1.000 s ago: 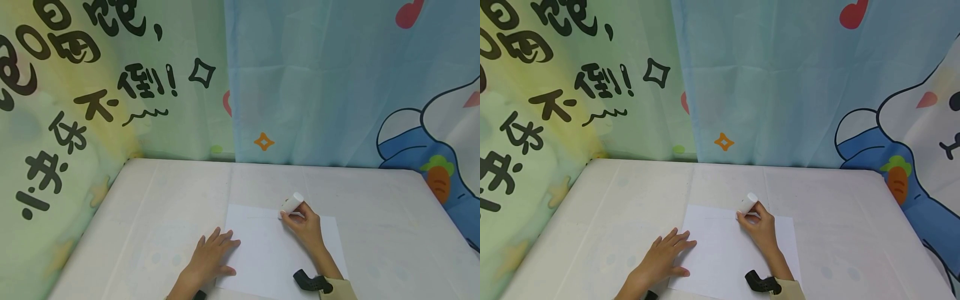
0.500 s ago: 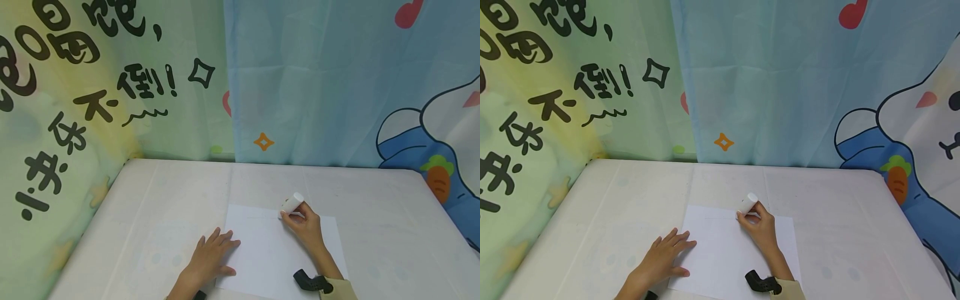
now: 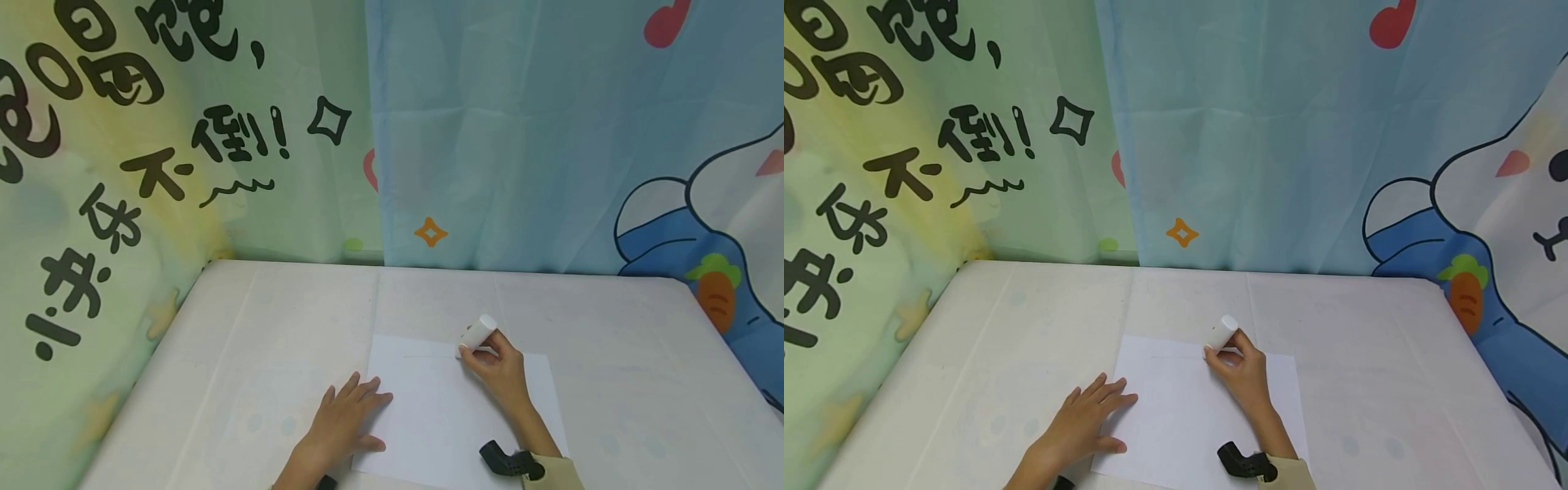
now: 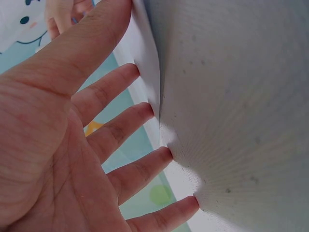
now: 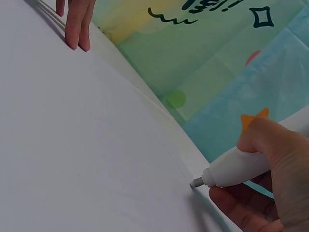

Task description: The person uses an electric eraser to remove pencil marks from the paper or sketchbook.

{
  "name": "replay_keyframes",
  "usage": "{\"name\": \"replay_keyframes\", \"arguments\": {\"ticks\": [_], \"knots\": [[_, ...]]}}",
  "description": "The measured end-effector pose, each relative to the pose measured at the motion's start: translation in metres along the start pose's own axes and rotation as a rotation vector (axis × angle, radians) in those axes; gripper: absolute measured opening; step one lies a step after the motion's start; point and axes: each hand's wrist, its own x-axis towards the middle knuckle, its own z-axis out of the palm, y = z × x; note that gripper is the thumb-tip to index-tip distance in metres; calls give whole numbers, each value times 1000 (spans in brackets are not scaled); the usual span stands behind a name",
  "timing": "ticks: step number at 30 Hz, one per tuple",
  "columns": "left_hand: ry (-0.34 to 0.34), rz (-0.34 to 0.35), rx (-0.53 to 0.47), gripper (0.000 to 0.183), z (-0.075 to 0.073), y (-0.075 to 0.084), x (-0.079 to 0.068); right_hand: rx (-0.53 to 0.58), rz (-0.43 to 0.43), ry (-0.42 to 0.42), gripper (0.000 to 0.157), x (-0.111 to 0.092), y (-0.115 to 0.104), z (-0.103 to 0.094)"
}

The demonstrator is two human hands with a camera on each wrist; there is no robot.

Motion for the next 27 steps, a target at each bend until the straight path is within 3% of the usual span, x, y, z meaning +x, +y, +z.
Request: {"name": "replay_keyframes", "arguments": {"ticks": [10, 16, 27], "knots": [[0, 11, -4, 70, 0, -1, -1, 2, -13, 20, 39, 0, -2, 0], [0, 16, 5, 70, -1, -1, -2, -36, -12, 31, 36, 2, -27, -1], [-8, 9, 2, 70, -1, -1, -1, 22, 5, 37, 38, 1, 3, -1]]}}
